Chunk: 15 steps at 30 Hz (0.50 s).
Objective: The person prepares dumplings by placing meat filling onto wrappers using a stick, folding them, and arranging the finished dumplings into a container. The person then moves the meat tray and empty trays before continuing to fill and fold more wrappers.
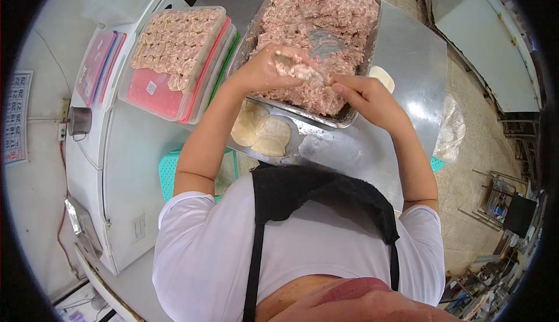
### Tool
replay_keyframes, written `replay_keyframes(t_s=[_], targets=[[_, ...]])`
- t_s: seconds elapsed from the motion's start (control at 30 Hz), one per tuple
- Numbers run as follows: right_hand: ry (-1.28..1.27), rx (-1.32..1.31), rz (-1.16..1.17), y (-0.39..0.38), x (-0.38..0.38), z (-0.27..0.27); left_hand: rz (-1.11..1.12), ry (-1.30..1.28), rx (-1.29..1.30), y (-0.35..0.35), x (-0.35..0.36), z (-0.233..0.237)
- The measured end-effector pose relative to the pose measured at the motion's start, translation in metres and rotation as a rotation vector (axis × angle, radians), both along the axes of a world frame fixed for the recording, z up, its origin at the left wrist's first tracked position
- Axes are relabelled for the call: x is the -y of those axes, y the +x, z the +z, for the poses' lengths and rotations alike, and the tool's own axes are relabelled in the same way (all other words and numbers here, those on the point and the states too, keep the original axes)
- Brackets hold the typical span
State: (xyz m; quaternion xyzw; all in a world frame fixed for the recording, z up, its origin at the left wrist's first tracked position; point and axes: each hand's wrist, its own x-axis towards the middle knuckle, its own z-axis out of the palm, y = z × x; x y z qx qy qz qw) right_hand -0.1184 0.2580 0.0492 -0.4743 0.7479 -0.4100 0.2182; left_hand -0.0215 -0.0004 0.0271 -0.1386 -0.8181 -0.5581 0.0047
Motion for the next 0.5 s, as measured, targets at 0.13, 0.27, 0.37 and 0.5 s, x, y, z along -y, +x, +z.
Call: replay_keyframes(t_s=[0.13,0.27,0.37,0.5], targets=[[0.016,-0.009,0.096,-0.024,0.0,-0.042,0.018,-0.223,-0.092,0.006,-0.006,-0.009],[0.239,-0.554,-0.111,-0.017,0.004,-0.017,0.346,0.054,0.26,0.008,-0.009,-0.045],[0.057,-0.625,-0.177,0.024,0.011,-0.014,0.5,0.062,0.35,0.006,-0.003,-0.05],[0.575,-0.852,-0.194,-0.013,0.002,-0.054,0.523,-0.101,0.374,0.025,-0.008,-0.038]])
